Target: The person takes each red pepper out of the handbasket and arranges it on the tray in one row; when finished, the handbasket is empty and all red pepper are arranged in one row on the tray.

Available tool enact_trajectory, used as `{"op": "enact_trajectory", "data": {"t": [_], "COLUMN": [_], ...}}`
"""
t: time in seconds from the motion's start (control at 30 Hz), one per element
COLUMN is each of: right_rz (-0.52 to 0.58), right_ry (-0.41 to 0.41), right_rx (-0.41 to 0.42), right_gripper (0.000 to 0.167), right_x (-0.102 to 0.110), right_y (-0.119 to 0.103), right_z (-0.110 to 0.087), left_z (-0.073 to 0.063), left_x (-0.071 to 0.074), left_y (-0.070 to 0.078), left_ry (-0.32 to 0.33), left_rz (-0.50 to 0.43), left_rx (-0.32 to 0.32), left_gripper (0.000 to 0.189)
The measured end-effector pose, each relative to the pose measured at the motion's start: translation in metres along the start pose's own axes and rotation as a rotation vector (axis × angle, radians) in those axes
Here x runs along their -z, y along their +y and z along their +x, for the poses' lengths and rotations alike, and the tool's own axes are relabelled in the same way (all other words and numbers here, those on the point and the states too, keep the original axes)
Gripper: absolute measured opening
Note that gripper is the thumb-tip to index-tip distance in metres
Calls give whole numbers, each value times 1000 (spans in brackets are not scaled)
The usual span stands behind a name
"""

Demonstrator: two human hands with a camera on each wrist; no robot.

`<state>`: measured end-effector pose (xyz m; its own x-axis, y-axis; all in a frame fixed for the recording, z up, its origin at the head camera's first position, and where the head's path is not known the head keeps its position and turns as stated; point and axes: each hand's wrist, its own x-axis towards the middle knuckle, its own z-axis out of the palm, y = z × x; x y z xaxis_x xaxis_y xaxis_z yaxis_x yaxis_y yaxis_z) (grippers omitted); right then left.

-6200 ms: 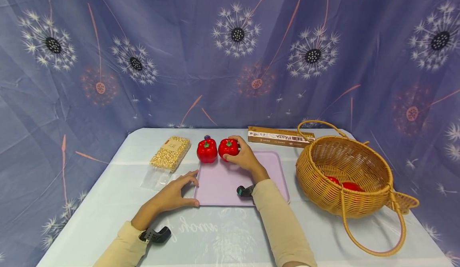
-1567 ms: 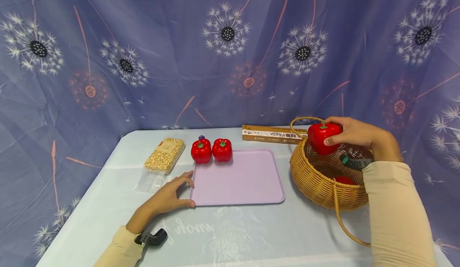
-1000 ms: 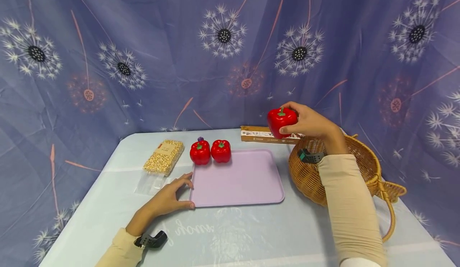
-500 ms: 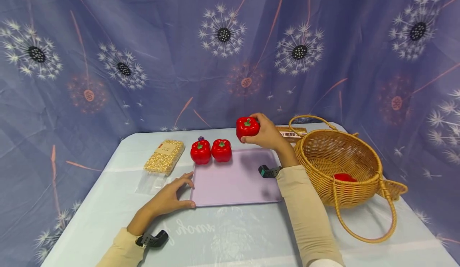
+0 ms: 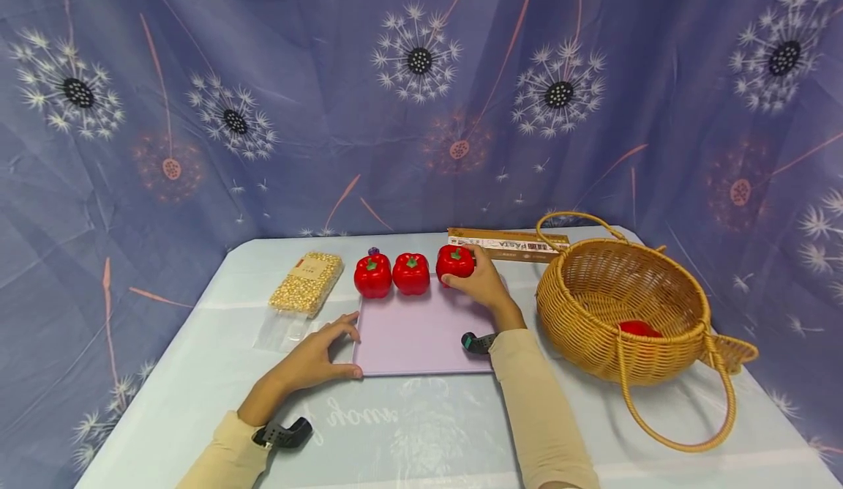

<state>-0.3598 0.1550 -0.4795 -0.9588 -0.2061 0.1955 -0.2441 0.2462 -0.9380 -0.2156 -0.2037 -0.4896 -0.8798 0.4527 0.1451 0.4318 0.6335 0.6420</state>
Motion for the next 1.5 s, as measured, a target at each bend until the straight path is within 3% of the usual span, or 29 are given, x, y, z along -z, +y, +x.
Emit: {"op": "enact_trajectory", "data": {"t": [0.13,0.4,1.17,1.33,1.5], "right_rz": [-12,85,106,80,-9], "right_ry": [20,-22,-66,-64,-69], "right_rx": [-13,1,-1,-7,34], "right_gripper": [80,88,99,105,94], "right_x": [-3,-6,-9,-3,5], "right_y": [9,17,16,12,-4], "right_z": [-2,-1,-4,-3,-2], "left_z": [1,2,3,4,3], "left_x": [-1,2,1,1,0], "left_y": [0,1,-1,0,-1], "left_ry": [0,9,-4,2,-6], "left_rz": [9,8,-3,-3,0], "left_rx": [-2,-7,-3,6,33], "left_gripper": [56,56,58,57,56]}}
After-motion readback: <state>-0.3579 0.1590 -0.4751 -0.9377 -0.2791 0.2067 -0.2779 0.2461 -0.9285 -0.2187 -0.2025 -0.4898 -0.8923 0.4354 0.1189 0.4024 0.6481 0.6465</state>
